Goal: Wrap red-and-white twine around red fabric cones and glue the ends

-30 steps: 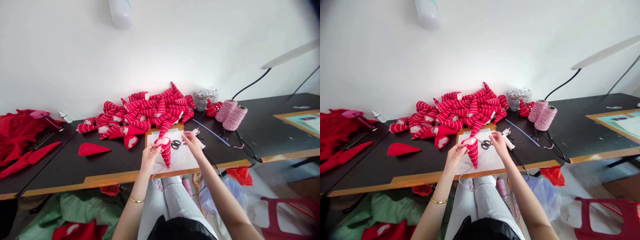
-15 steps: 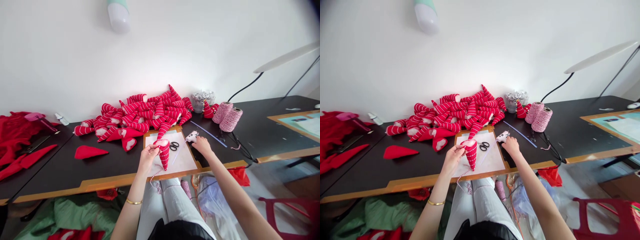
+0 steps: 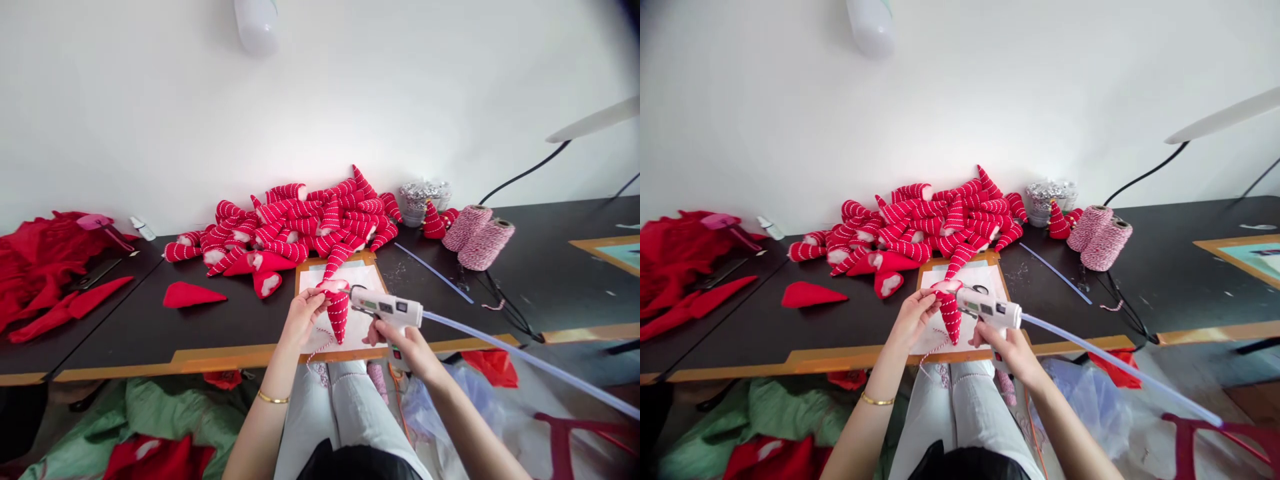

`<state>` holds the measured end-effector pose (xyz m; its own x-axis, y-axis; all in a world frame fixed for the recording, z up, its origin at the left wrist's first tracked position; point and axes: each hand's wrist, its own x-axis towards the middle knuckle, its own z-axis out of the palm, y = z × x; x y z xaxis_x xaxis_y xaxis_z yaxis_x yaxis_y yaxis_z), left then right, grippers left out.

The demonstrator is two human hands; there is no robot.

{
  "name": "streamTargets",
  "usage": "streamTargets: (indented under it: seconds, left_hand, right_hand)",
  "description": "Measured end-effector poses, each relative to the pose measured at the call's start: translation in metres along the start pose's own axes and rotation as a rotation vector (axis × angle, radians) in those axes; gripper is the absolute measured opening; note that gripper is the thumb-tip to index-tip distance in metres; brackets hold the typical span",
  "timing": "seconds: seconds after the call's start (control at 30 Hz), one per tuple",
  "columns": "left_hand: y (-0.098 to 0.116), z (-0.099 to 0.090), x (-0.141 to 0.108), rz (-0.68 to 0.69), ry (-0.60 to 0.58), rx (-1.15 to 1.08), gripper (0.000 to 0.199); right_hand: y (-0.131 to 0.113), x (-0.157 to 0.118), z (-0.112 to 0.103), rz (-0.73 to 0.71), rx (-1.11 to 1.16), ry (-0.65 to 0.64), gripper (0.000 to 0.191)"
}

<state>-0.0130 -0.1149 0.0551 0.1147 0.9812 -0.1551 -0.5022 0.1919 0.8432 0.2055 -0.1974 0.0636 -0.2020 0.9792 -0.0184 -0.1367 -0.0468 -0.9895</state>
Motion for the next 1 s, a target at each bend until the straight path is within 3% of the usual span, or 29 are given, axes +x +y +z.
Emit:
streamTargets:
  seconds: [0.1, 0.4, 1.0]
  left_hand:
    - [0.002, 0.001, -0.002, -0.010, -0.007, -0.001, 0.038]
    - [0.001, 0.001, -0.003, -0.003, -0.038, -0.004, 0.036]
    - [-0.001, 0.002, -0.004, -0.021, -0.048, -0.013, 0.032]
  right_hand:
    - [0.005, 0.003, 0.012, 0.027, -0.026, -0.049, 0.052]
    - [0.018, 0.014, 0.014, 0.023, -0.038, -0.034, 0.053]
    - [0.006, 0.012, 0.017, 0.046, -0.092, -0.061, 0.058]
